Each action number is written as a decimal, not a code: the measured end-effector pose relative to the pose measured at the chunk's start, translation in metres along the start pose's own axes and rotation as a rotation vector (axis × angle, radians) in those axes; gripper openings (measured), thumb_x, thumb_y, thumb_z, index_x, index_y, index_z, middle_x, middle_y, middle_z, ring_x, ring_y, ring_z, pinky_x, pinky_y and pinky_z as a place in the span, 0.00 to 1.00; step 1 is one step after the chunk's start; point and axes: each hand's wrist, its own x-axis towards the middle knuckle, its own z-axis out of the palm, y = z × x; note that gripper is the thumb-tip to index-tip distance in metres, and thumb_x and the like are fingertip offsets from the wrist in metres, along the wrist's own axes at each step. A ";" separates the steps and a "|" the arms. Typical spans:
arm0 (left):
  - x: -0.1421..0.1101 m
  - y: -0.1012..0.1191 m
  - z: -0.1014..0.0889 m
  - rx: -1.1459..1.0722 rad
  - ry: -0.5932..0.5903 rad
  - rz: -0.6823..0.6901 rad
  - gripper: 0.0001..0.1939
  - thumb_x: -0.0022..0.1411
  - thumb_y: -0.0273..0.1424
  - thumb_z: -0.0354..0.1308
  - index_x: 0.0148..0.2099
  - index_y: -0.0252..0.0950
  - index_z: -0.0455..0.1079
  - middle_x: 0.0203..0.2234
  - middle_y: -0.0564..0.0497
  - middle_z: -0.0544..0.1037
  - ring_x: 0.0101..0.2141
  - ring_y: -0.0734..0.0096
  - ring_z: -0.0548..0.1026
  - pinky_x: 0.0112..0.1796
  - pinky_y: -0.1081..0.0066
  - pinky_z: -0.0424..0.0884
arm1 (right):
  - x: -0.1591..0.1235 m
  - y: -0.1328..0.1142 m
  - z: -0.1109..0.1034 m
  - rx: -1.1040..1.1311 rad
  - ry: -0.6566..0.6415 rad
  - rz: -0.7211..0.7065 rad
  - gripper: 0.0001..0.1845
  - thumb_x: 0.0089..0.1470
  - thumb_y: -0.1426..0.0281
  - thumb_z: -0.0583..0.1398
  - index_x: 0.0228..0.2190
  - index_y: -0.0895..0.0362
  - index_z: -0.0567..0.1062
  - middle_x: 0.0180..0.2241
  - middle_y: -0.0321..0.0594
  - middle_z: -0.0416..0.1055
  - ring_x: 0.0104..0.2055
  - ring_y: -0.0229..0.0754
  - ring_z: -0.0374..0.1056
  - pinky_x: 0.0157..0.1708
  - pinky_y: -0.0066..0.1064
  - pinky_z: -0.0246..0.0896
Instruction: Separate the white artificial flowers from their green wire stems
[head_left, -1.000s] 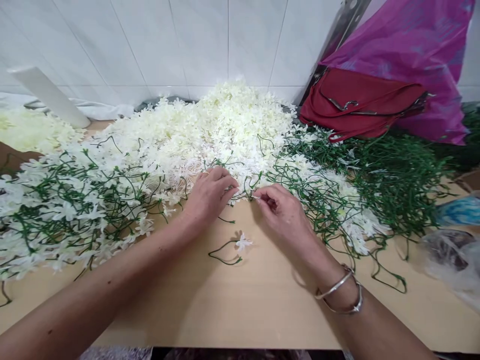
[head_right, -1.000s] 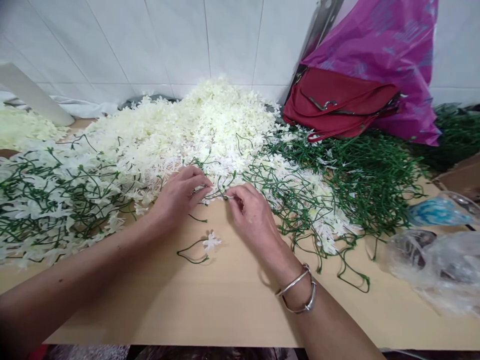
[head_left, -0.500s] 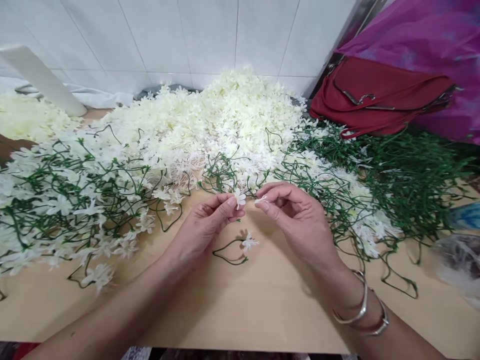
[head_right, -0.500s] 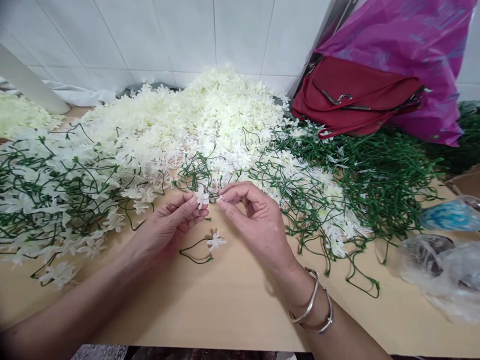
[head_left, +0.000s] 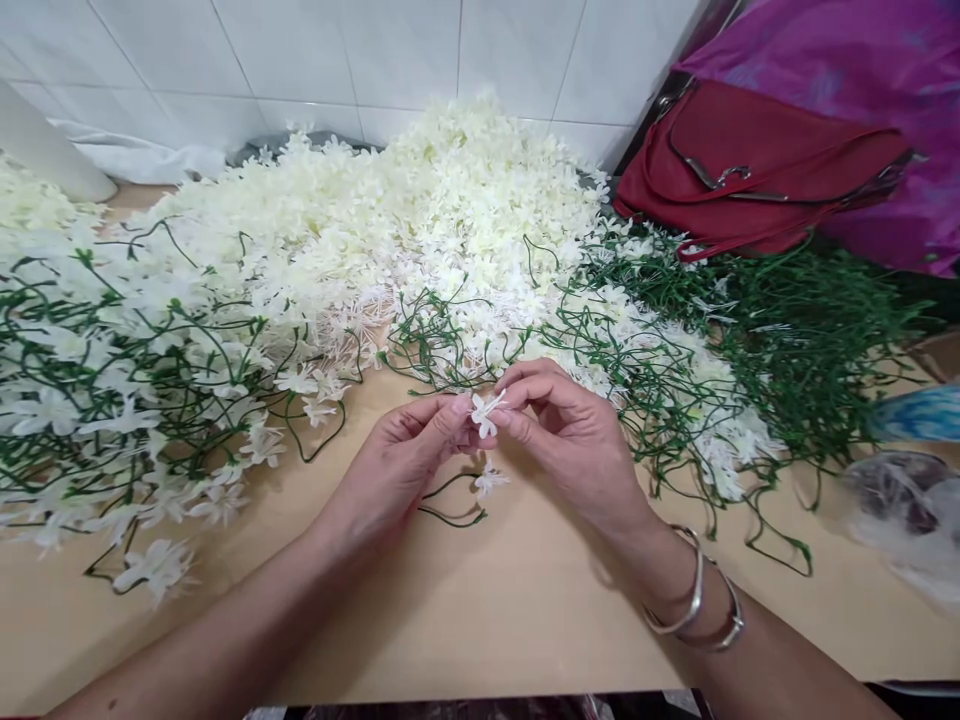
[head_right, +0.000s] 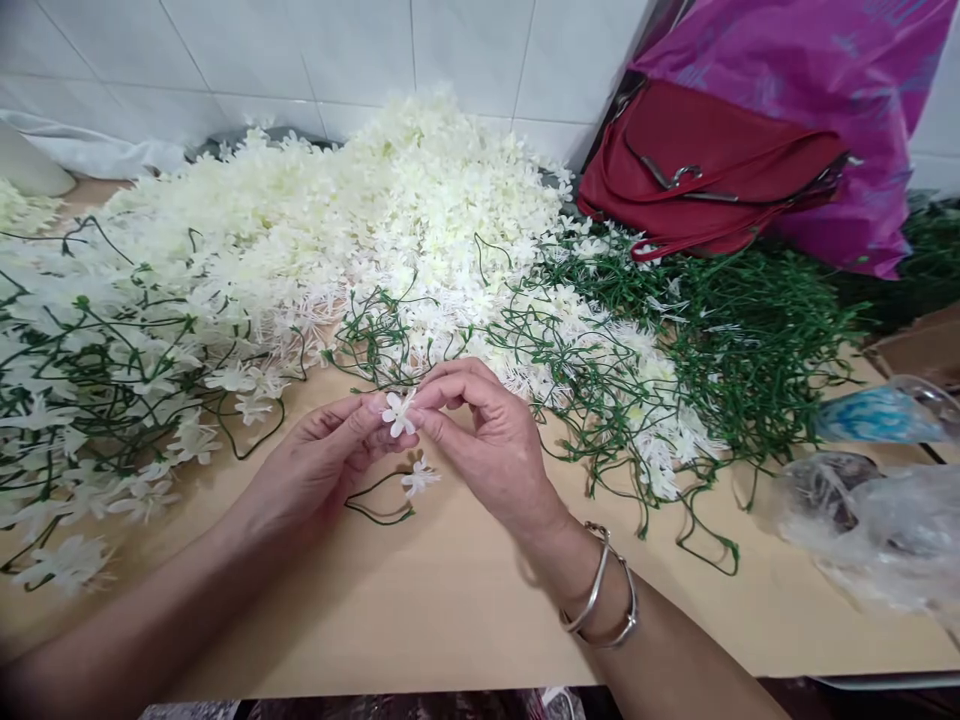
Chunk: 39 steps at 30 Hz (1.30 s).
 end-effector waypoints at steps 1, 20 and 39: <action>0.000 0.000 -0.002 0.031 0.008 0.016 0.10 0.65 0.40 0.69 0.40 0.39 0.85 0.34 0.51 0.84 0.37 0.74 0.79 0.46 0.74 0.75 | -0.001 0.000 0.000 -0.019 -0.004 -0.004 0.08 0.57 0.77 0.68 0.32 0.50 0.81 0.38 0.36 0.75 0.45 0.42 0.73 0.50 0.38 0.68; -0.003 0.008 0.010 0.240 0.114 0.135 0.14 0.61 0.39 0.72 0.45 0.38 0.82 0.37 0.48 0.87 0.39 0.64 0.83 0.48 0.66 0.78 | -0.009 -0.010 0.004 -0.553 0.099 -0.273 0.08 0.61 0.77 0.64 0.35 0.50 0.78 0.39 0.39 0.79 0.42 0.47 0.76 0.45 0.45 0.69; -0.007 -0.006 0.004 0.514 0.152 0.250 0.14 0.68 0.38 0.65 0.54 0.40 0.80 0.42 0.48 0.86 0.43 0.63 0.82 0.43 0.69 0.76 | -0.009 -0.006 0.009 -0.499 0.081 -0.219 0.08 0.61 0.77 0.64 0.36 0.50 0.77 0.39 0.40 0.76 0.44 0.46 0.74 0.46 0.43 0.69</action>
